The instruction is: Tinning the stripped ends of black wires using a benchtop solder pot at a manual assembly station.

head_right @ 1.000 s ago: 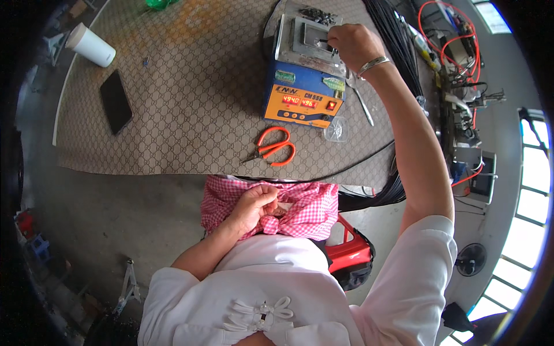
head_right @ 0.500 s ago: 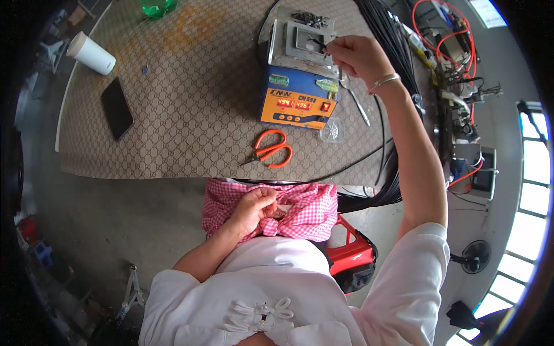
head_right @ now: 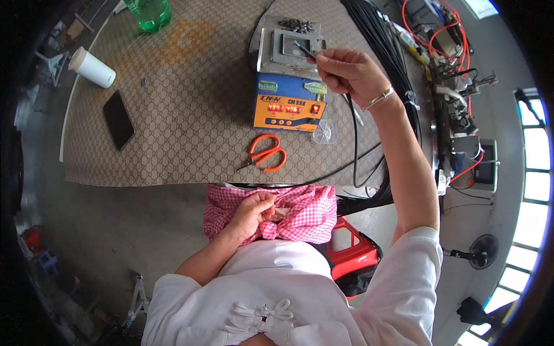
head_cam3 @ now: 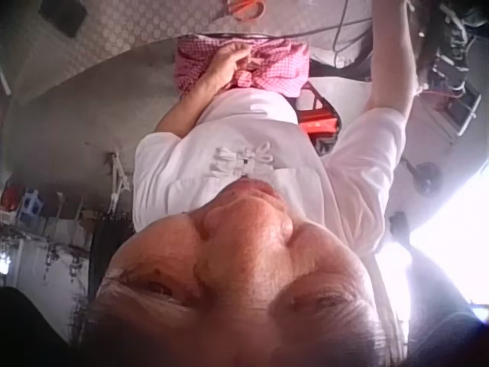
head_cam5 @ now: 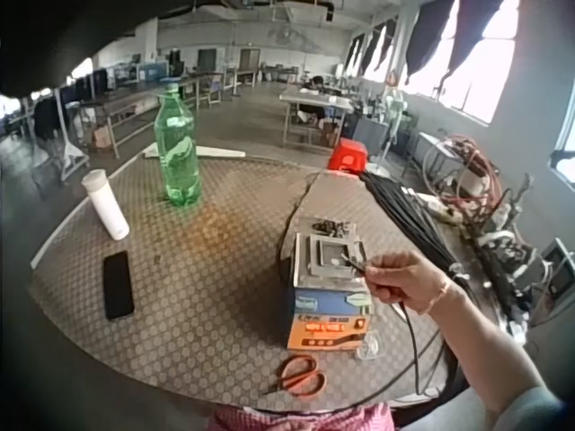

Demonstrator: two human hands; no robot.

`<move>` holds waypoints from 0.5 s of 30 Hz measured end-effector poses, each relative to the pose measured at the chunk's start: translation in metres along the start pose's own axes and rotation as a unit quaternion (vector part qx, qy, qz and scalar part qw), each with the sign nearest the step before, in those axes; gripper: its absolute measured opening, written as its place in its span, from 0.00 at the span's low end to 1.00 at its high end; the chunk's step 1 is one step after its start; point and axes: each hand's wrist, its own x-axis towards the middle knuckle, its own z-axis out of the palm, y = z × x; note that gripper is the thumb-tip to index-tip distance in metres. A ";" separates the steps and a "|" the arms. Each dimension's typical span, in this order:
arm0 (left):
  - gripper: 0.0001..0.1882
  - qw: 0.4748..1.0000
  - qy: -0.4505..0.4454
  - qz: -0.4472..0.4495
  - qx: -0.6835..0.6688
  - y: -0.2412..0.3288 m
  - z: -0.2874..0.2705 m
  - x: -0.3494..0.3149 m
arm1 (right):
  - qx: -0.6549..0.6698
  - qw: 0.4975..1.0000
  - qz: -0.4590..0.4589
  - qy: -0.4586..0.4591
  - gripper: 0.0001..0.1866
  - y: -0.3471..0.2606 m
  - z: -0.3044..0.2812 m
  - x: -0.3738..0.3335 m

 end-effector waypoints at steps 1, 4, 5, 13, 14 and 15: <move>0.06 1.000 0.000 0.000 0.002 0.001 0.001 -0.001 | -0.011 1.000 -0.007 0.002 0.11 -0.001 0.002 -0.002; 0.06 1.000 -0.003 0.002 0.004 -0.001 0.000 0.000 | -0.083 0.993 -0.041 0.072 0.09 0.001 0.005 -0.003; 0.06 1.000 -0.004 0.003 0.005 -0.001 0.000 0.000 | -0.115 0.988 -0.053 0.093 0.08 0.001 0.006 -0.003; 0.04 1.000 0.002 0.002 0.004 -0.003 -0.002 0.002 | -0.484 0.805 -0.285 0.189 0.07 -0.002 0.010 0.004; 0.04 1.000 0.002 0.001 0.002 -0.003 -0.002 0.002 | -0.524 0.772 -0.301 0.197 0.07 -0.003 0.011 0.007; 0.04 1.000 0.002 -0.001 0.000 -0.002 -0.001 0.002 | -0.568 0.736 -0.311 0.197 0.06 -0.005 0.013 0.009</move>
